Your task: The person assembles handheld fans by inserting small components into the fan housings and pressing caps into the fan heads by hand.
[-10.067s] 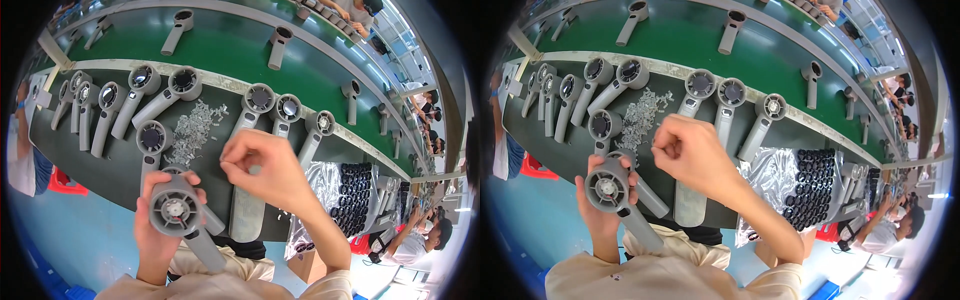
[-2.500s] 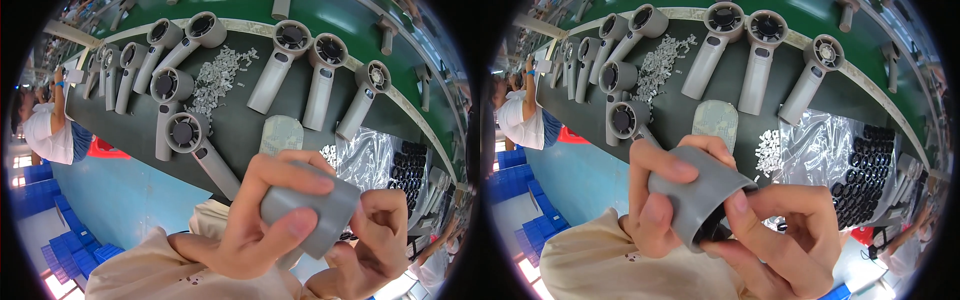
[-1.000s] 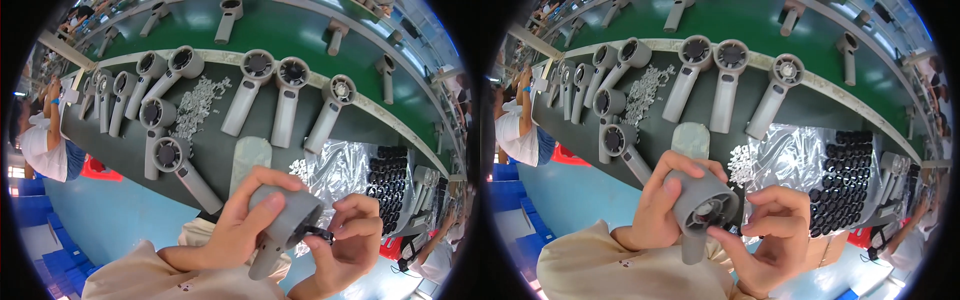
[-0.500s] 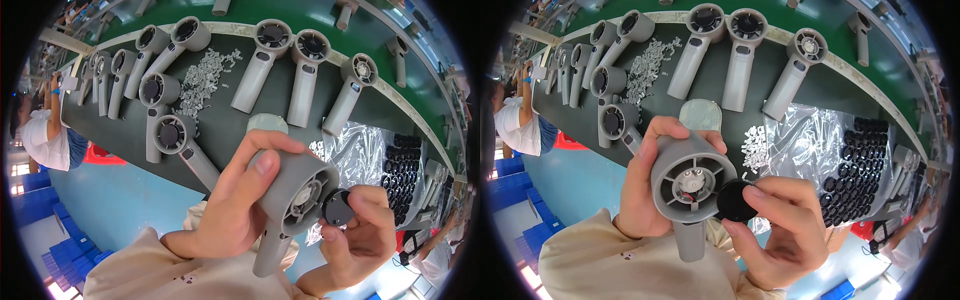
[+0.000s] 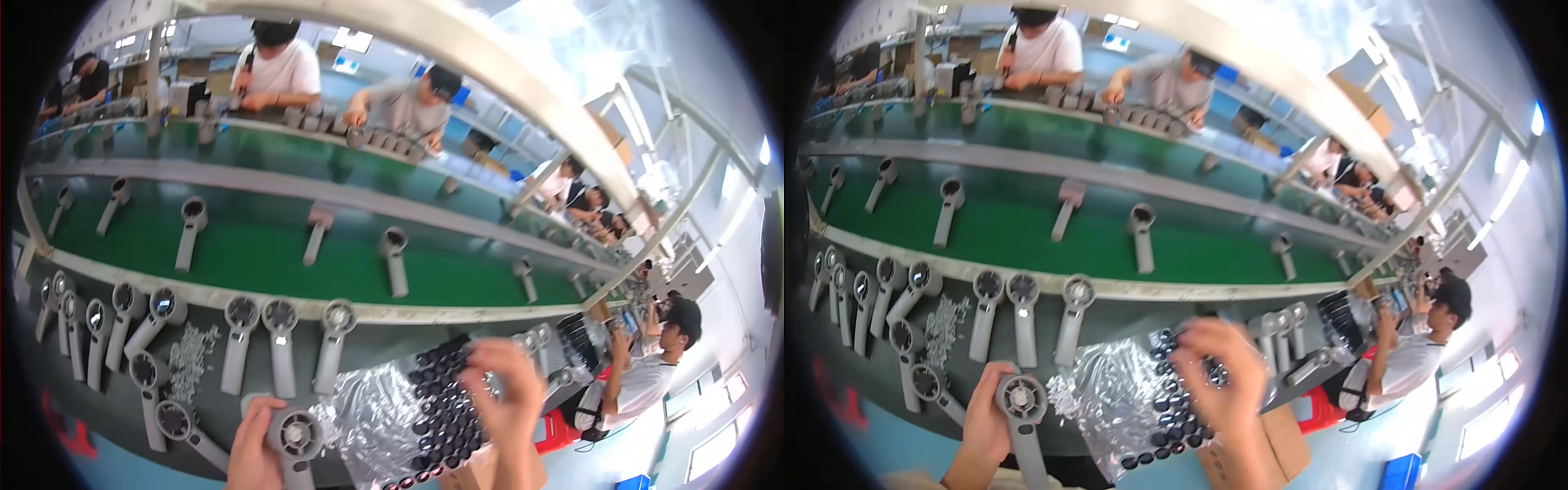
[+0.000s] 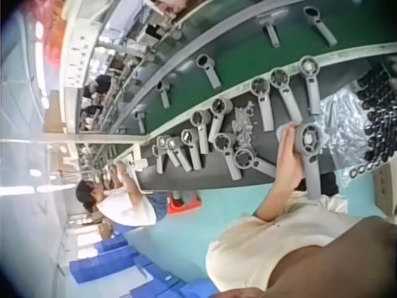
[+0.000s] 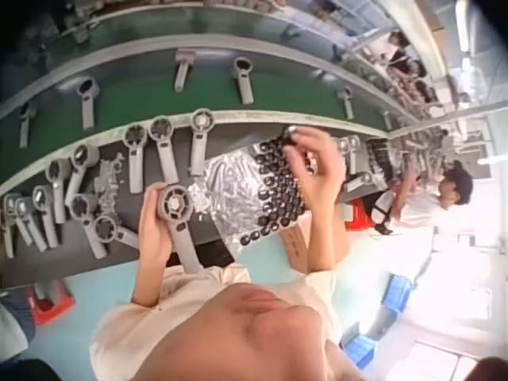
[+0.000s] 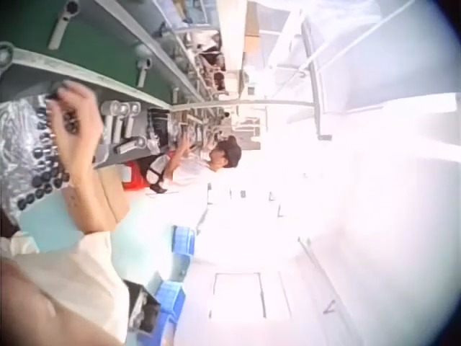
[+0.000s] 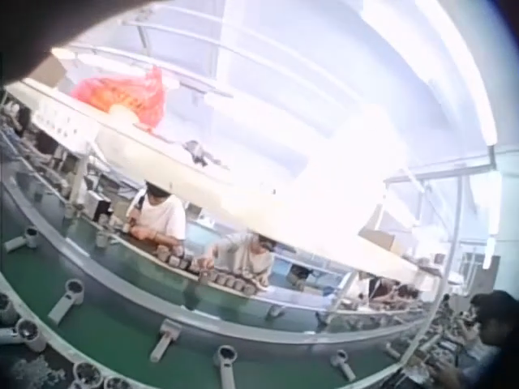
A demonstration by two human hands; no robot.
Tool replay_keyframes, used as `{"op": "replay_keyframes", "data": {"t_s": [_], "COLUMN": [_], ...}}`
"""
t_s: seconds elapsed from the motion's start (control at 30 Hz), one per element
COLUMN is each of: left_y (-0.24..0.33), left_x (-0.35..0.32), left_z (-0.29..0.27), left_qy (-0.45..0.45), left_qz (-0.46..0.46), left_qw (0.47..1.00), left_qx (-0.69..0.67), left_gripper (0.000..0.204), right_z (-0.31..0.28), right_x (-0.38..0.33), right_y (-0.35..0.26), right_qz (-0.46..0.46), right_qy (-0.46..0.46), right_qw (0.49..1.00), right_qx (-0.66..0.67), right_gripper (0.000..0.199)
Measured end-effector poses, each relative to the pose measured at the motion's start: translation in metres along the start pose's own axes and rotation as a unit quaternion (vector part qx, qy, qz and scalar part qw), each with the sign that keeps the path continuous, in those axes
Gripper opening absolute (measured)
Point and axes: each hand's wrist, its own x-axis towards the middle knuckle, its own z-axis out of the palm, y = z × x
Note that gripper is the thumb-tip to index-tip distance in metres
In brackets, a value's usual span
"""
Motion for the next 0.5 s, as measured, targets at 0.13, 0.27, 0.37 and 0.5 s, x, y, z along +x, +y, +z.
{"op": "replay_keyframes", "data": {"t_s": [0.13, 0.27, 0.37, 0.5], "left_y": [0.012, 0.02, 0.024, 0.035], "left_x": [0.009, 0.014, 0.015, 0.02], "left_z": [-0.003, 0.0, 0.014, 0.027], "left_qy": [-0.027, 0.02, 0.046, -0.004], "left_qz": [0.017, 0.033, 0.039, -0.008], "left_qw": [0.998, 0.999, 0.997, 1.0], "left_qx": [0.051, 0.034, 0.053, 0.007], "left_gripper": [0.022, 0.022, 0.023, 0.019], "right_z": [-0.114, -0.21, -0.256, -0.265], "right_x": [0.101, 0.241, 0.333, 0.409], "right_y": [0.022, 0.092, 0.154, 0.262], "right_qz": [-0.042, -0.136, -0.028, 0.035], "right_qy": [0.26, 0.318, 0.297, 0.144], "right_qw": [0.951, 0.912, 0.903, 0.89], "right_qx": [-0.163, -0.222, -0.309, -0.431], "right_gripper": [0.011, 0.018, 0.025, 0.041]}}
